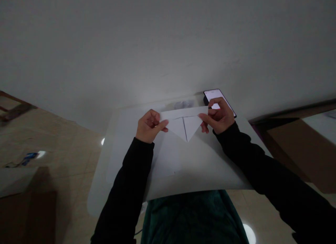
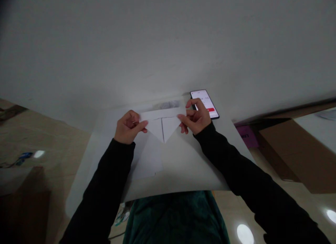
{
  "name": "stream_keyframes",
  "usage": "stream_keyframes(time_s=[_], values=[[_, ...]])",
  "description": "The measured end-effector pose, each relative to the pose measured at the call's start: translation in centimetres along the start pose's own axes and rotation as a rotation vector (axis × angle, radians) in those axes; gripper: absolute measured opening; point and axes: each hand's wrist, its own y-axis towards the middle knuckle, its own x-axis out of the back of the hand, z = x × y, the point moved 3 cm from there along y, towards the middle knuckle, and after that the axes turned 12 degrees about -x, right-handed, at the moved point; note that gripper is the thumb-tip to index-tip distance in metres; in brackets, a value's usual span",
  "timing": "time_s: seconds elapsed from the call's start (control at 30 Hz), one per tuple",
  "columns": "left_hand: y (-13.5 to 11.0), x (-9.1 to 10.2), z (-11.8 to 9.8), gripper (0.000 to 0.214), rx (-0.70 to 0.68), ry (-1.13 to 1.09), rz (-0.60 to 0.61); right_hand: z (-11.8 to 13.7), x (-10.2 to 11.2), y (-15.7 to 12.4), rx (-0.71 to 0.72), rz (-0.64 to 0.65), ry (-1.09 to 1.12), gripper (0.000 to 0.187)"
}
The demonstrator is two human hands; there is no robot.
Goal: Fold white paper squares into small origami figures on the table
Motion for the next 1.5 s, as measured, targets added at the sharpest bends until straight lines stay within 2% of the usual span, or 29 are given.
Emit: stream_keyframes(time_s=[0.17, 0.33, 0.47, 0.63, 0.83, 0.97, 1.13, 1.33, 1.5], values=[[-0.3, -0.8, -0.4, 0.016, -0.135, 0.02, -0.065, 0.3, 0.2, -0.2, 0.108, -0.075, -0.035, 0.03], [-0.4, -0.6, -1.0, 0.007, -0.228, 0.075, -0.108, 0.6, 0.1, -0.3, 0.13, -0.027, -0.015, 0.021], [-0.2, 0.0, -0.7, 0.012, -0.233, 0.021, -0.082, 0.7, 0.2, -0.4, 0.074, 0.062, 0.043, 0.014], [0.0, 0.1, -0.1, 0.04, -0.18, -0.15, 0.049, 0.8, 0.8, -0.3, 0.016, 0.077, 0.068, 0.01], [0.0, 0.2, 0.1, 0.025, -0.241, -0.03, 0.016, 0.5, 1.1, 0.0, 0.082, 0.078, -0.034, 0.024], [-0.3, -0.1, -0.3, 0.011, -0.198, 0.02, -0.017, 0.2, 1.0, 0.1, 0.119, 0.112, -0.03, 0.022], [-0.7, -0.6, -0.2, 0.01, -0.117, 0.02, -0.095, -0.2, 0.6, 0.3, 0.117, -0.017, 0.011, 0.007], [-0.8, -1.1, 1.1, 0.019, -0.035, 0.052, -0.273, -0.9, 0.0, 0.1, 0.061, -0.189, 0.066, 0.009], [-1.1, -1.9, 2.0, 0.023, -0.027, 0.005, -0.322, -1.0, -0.1, -0.5, 0.036, -0.367, 0.067, 0.014]])
